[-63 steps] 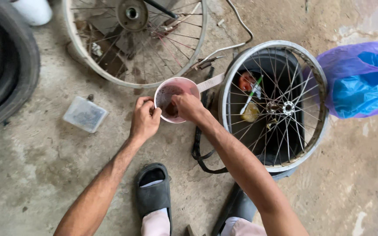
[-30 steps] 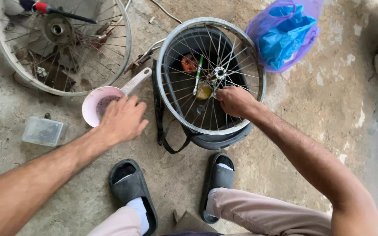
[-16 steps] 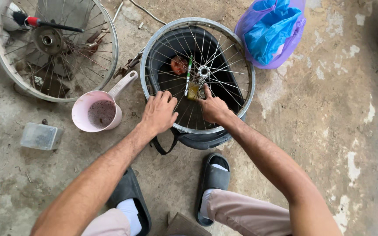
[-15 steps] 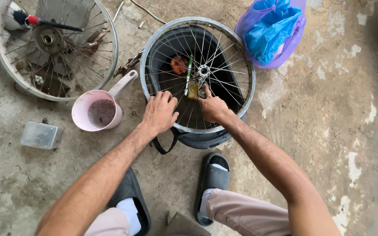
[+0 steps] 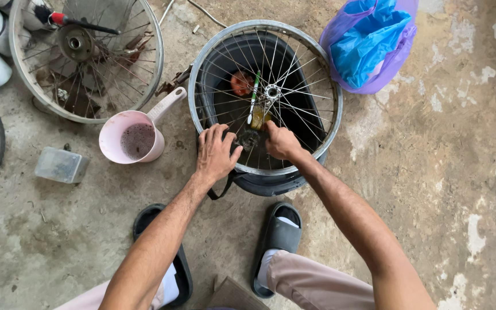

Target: The person assembles a red bicycle frame with a handlebar, then cleans and lubricates a bicycle wheel hub using a brush and liquid from a bucket. The person also organizes items into a plastic bag and a basket.

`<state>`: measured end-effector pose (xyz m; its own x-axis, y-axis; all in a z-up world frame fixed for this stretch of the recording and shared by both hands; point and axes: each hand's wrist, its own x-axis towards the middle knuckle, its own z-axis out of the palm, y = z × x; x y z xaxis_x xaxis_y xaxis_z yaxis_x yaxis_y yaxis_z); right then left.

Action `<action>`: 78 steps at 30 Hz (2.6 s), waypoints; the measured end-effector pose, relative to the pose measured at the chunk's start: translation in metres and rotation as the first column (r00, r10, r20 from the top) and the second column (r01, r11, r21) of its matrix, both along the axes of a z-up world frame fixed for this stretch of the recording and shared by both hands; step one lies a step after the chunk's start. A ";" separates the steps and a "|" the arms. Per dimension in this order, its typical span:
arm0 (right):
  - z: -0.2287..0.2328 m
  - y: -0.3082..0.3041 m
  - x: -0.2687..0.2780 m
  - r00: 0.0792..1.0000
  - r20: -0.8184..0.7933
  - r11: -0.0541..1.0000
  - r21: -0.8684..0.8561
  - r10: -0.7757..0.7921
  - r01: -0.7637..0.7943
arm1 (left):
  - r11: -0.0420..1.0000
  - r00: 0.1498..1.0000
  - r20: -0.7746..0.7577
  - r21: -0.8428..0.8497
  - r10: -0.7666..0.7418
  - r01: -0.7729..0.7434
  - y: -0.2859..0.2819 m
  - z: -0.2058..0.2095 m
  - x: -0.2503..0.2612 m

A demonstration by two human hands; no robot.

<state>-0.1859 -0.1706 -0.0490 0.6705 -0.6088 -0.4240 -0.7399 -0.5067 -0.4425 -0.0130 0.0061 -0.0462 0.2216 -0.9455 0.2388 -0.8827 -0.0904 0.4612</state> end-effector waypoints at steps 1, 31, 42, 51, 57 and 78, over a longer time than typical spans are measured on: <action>0.005 0.002 -0.001 0.999 0.038 0.998 0.063 -0.028 0.026 | 1.000 1.000 0.015 0.002 -0.005 0.005 0.001 -0.005 0.001; -0.040 0.079 -0.026 0.761 -0.199 0.786 0.127 0.617 -0.604 | 0.993 0.992 -0.039 -0.016 -0.117 0.116 -0.045 -0.010 0.071; -0.215 0.056 -0.017 0.821 0.013 0.739 -0.443 0.571 -0.507 | 0.995 0.994 0.053 -0.026 -0.096 0.097 -0.017 -0.004 0.075; -0.201 0.057 0.000 0.791 -0.226 0.734 -0.294 0.569 -0.612 | 0.990 0.989 0.048 0.000 -0.139 0.140 0.002 -0.007 0.071; -0.124 0.051 -0.030 0.921 -0.079 0.920 0.128 0.382 -0.371 | 0.980 0.990 0.024 0.147 -0.139 0.134 0.005 -0.002 0.065; 0.125 0.096 0.071 0.898 0.276 0.937 -0.025 0.342 -0.349 | 0.809 0.854 0.357 0.575 -0.379 0.119 0.089 0.107 0.185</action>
